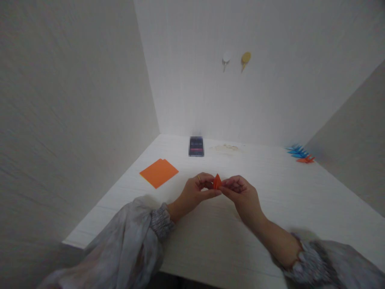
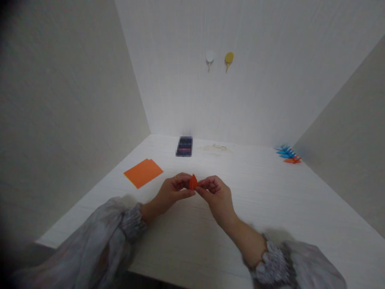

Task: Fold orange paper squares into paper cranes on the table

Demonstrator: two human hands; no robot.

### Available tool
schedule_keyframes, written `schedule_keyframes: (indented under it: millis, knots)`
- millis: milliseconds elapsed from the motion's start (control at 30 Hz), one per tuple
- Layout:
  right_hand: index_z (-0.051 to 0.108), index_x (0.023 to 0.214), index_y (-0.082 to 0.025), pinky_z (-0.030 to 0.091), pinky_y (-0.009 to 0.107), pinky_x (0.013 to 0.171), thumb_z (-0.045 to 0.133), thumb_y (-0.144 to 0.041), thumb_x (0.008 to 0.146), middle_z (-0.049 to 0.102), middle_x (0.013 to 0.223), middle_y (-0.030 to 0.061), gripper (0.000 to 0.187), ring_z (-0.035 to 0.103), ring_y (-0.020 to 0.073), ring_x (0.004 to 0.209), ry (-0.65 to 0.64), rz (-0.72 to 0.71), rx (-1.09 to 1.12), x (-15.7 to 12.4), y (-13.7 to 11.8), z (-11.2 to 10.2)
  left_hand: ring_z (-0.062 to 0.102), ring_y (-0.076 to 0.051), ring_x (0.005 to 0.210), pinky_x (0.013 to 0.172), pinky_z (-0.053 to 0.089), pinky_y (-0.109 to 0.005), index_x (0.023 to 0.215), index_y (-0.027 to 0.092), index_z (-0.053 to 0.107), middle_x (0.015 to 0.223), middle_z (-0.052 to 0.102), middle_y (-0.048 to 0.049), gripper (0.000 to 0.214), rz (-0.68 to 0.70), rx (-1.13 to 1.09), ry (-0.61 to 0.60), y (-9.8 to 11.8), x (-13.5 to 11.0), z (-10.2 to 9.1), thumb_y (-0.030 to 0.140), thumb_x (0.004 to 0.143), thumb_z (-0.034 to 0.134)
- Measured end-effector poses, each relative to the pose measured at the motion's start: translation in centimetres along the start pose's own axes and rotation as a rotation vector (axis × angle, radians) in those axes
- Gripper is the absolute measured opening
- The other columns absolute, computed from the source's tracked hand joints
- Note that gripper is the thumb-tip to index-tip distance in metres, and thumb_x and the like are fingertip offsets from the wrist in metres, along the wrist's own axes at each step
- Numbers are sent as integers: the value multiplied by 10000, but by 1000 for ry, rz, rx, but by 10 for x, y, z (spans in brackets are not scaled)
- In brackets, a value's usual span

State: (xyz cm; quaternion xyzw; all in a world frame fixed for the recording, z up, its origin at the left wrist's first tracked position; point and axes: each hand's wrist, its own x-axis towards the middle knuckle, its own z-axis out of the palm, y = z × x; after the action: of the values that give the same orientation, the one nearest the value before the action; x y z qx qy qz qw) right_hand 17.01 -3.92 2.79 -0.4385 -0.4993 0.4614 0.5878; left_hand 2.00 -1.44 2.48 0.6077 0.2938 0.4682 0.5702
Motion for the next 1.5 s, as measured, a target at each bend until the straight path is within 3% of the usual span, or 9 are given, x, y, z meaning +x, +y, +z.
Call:
schedule_keyframes:
  millis: [167, 333, 633, 967, 1067, 1167, 1500]
  knots:
    - [536, 668, -188, 447, 234, 573, 720, -211, 583, 604, 670, -14, 203, 546, 105, 610, -2, -7, -41, -1, 2, -1, 525, -128, 757, 722, 419, -271, 734, 141, 638, 789, 554, -32, 176, -3, 103, 17, 3, 0, 0, 280, 630, 672]
    - [556, 658, -185, 464, 246, 591, 724, -226, 574, 614, 659, -13, 193, 564, 114, 616, -1, 2, -75, -2, 1, -2, 526, -126, 744, 710, 419, -268, 676, 149, 647, 772, 561, -24, 134, -9, 42, 52, -1, 0, -1, 263, 614, 683]
    - [549, 666, -189, 470, 288, 610, 706, -283, 596, 627, 674, 7, 196, 572, 142, 625, 23, 0, -166, -3, 1, 0, 532, -126, 724, 690, 420, -262, 703, 161, 664, 772, 567, -28, 143, 7, 97, 73, 1, -1, -2, 288, 637, 663]
    - [554, 838, -227, 458, 297, 674, 633, -242, 688, 575, 754, 13, 170, 544, 146, 713, -112, -200, -267, -3, 6, -6, 537, -118, 697, 682, 421, -263, 676, 127, 634, 709, 578, -16, 154, -55, 44, 52, 2, -1, -1, 263, 618, 679]
    - [566, 830, -234, 454, 292, 678, 626, -233, 694, 576, 767, 8, 149, 543, 142, 720, -138, -197, -228, -2, 6, -7, 564, -114, 699, 687, 441, -270, 757, 130, 589, 742, 595, -10, 217, -76, -88, 36, 0, 0, 0, 227, 595, 696]
    - [572, 824, -231, 453, 288, 680, 632, -237, 686, 580, 768, 5, 150, 546, 139, 718, -136, -174, -187, -1, 7, -7, 572, -84, 607, 592, 444, -229, 813, 161, 485, 714, 582, 33, 350, -77, -198, 72, 1, 0, 1, 172, 555, 721]
    - [561, 800, -223, 452, 281, 633, 631, -258, 686, 569, 729, 2, 139, 535, 137, 685, -160, -119, -168, -1, 4, -6, 579, -89, 625, 606, 453, -229, 765, 151, 472, 672, 576, 28, 293, -72, -152, 36, -1, 0, 0, 191, 589, 703]
